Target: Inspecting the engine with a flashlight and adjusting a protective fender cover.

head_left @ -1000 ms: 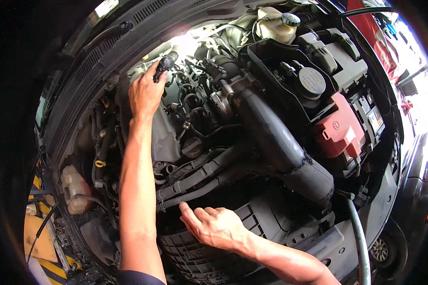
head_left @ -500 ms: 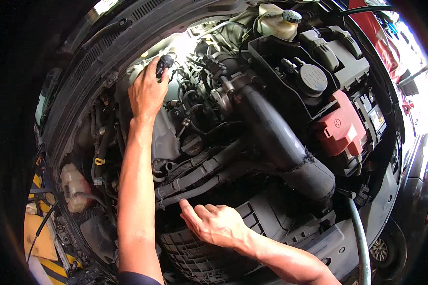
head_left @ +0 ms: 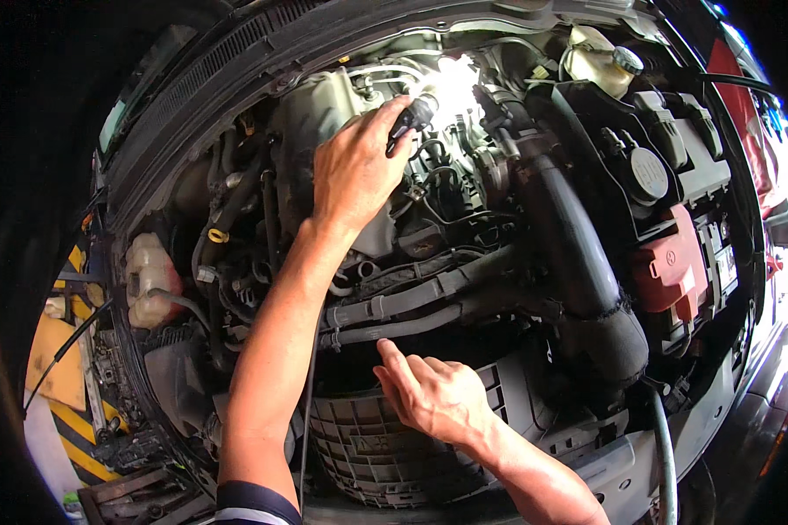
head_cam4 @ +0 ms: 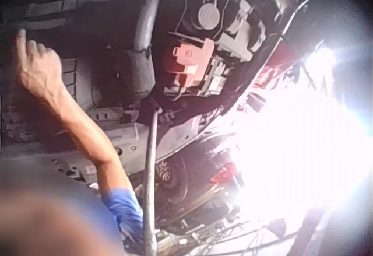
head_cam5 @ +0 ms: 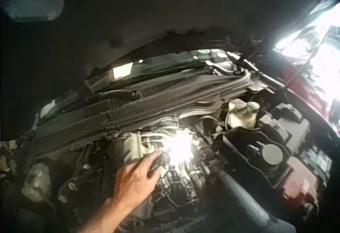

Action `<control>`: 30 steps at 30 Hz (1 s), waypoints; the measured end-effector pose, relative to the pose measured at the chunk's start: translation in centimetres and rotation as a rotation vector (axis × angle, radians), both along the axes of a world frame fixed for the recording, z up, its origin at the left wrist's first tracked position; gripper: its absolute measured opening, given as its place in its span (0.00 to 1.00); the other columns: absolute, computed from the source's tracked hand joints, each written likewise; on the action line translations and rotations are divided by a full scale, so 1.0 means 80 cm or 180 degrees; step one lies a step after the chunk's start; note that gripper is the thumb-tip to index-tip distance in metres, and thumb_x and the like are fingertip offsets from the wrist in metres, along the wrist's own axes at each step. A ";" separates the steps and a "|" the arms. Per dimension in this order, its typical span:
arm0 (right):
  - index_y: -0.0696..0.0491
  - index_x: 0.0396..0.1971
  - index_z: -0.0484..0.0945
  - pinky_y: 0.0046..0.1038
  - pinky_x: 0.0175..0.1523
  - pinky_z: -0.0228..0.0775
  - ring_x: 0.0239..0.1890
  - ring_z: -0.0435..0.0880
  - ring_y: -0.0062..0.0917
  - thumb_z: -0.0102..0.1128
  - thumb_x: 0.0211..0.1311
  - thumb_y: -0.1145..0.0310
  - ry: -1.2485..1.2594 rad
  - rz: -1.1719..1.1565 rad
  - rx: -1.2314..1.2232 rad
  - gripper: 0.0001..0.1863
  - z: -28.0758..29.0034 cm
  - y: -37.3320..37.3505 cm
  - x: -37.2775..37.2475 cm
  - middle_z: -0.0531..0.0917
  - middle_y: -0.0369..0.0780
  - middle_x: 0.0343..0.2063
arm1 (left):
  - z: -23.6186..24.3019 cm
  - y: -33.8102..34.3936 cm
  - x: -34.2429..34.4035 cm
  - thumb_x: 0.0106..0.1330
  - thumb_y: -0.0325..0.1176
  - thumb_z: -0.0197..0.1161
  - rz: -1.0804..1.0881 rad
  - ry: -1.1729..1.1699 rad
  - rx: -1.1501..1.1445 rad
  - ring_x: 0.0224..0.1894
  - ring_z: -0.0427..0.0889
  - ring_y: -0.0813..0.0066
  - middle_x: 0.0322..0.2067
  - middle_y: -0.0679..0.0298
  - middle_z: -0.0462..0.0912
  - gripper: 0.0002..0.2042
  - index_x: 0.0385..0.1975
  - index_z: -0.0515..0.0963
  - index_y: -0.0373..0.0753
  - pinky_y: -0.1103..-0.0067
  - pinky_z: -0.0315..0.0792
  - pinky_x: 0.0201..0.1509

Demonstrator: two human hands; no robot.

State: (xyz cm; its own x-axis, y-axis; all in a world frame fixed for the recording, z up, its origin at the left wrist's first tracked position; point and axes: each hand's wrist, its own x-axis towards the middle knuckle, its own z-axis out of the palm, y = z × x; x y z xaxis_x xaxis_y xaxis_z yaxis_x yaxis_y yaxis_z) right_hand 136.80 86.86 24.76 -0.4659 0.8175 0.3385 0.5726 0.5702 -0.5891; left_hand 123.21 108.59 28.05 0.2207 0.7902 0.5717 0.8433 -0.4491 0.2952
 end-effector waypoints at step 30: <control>0.60 0.56 0.74 0.27 0.23 0.72 0.20 0.76 0.25 0.59 0.54 0.67 0.0170 0.0038 -0.0198 0.27 -0.015 -0.009 0.008 0.72 0.35 0.19 | 0.039 -0.146 0.036 0.59 0.16 0.67 -0.0217 -0.0234 0.0242 0.32 0.81 0.69 0.32 0.58 0.82 0.17 0.49 0.83 0.33 0.75 0.75 0.36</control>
